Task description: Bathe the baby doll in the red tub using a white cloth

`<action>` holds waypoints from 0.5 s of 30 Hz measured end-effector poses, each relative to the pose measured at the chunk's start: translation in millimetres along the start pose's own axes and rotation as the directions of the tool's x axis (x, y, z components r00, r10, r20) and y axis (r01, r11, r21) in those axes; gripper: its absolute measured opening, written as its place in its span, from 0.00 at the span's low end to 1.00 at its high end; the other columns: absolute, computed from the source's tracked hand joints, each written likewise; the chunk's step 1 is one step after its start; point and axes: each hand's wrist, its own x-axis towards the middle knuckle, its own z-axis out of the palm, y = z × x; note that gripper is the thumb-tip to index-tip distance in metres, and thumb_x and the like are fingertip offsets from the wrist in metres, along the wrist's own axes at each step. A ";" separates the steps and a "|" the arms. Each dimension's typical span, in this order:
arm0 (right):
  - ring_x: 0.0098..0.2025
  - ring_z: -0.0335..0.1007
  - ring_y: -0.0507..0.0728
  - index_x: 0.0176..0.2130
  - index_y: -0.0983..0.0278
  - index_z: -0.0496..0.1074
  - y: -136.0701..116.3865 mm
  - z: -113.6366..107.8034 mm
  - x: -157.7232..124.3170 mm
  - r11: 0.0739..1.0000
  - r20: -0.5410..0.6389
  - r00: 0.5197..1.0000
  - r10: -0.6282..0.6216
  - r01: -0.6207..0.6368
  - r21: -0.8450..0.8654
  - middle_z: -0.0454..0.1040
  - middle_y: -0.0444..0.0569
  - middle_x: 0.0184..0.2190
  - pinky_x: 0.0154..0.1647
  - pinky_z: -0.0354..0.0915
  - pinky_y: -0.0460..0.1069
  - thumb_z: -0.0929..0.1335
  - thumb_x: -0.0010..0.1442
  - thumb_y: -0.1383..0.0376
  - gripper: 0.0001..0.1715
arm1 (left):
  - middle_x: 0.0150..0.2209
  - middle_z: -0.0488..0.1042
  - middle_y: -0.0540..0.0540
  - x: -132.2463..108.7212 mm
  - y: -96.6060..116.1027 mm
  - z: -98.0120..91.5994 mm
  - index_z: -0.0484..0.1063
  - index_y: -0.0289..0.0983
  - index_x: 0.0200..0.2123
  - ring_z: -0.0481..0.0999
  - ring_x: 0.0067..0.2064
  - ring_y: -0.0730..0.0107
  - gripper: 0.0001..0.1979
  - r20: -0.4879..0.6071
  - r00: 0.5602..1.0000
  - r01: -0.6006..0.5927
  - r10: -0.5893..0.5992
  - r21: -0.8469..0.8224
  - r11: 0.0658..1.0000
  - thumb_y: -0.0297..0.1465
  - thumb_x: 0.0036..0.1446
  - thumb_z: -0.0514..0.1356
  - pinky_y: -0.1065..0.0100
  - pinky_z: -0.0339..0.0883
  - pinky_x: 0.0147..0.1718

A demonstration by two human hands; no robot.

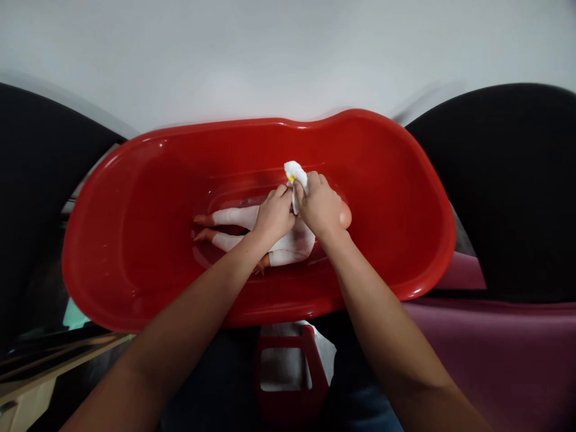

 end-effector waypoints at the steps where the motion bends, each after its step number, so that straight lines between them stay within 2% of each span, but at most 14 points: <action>1: 0.40 0.75 0.62 0.52 0.63 0.71 0.1 -0.6 0.1 1.000 -0.002 1.000 0.021 -0.021 0.000 0.77 0.59 0.50 0.45 0.66 0.56 0.59 0.79 0.48 0.24 | 0.52 0.75 0.40 -0.4 1.0 -0.8 0.75 0.42 0.51 0.74 0.56 0.46 0.15 0.003 1.000 -0.001 0.001 0.016 1.000 0.21 0.65 0.60 0.49 0.72 0.59; 5: 0.39 0.76 0.64 0.49 0.62 0.72 1.0 -4.1 0.2 0.995 -0.013 0.996 0.090 -0.090 0.035 0.80 0.59 0.43 0.45 0.66 0.56 0.58 0.78 0.46 0.26 | 0.52 0.74 0.41 -0.6 2.6 -3.0 0.75 0.42 0.48 0.73 0.57 0.46 0.14 0.023 1.000 0.005 -0.006 0.046 0.999 0.20 0.64 0.59 0.49 0.71 0.59; 9: 0.38 0.76 0.64 0.43 0.61 0.74 5.0 -5.7 2.2 0.982 -0.030 0.990 0.141 -0.136 0.130 0.80 0.57 0.36 0.42 0.66 0.55 0.55 0.78 0.42 0.32 | 0.52 0.74 0.39 0.8 -0.2 -3.8 0.74 0.41 0.50 0.73 0.55 0.46 0.17 0.028 1.000 0.014 -0.014 0.000 1.000 0.18 0.62 0.58 0.48 0.70 0.60; 12: 0.36 0.75 0.61 0.40 0.60 0.74 9.1 -2.9 5.3 0.961 -0.018 0.987 0.158 -0.149 0.233 0.79 0.55 0.34 0.40 0.66 0.54 0.54 0.79 0.42 0.34 | 0.51 0.74 0.40 1.8 -3.5 -4.1 0.72 0.41 0.50 0.75 0.53 0.49 0.17 -0.004 0.999 0.047 -0.047 -0.050 0.998 0.18 0.62 0.58 0.50 0.71 0.58; 15: 0.35 0.75 0.59 0.38 0.61 0.75 11.2 0.8 8.9 0.928 -0.024 0.988 0.150 -0.132 0.349 0.79 0.53 0.33 0.39 0.66 0.52 0.55 0.78 0.42 0.35 | 0.46 0.74 0.43 4.3 -7.4 -2.2 0.69 0.42 0.44 0.76 0.50 0.54 0.12 -0.063 0.996 0.053 -0.062 -0.137 0.989 0.19 0.63 0.60 0.55 0.72 0.55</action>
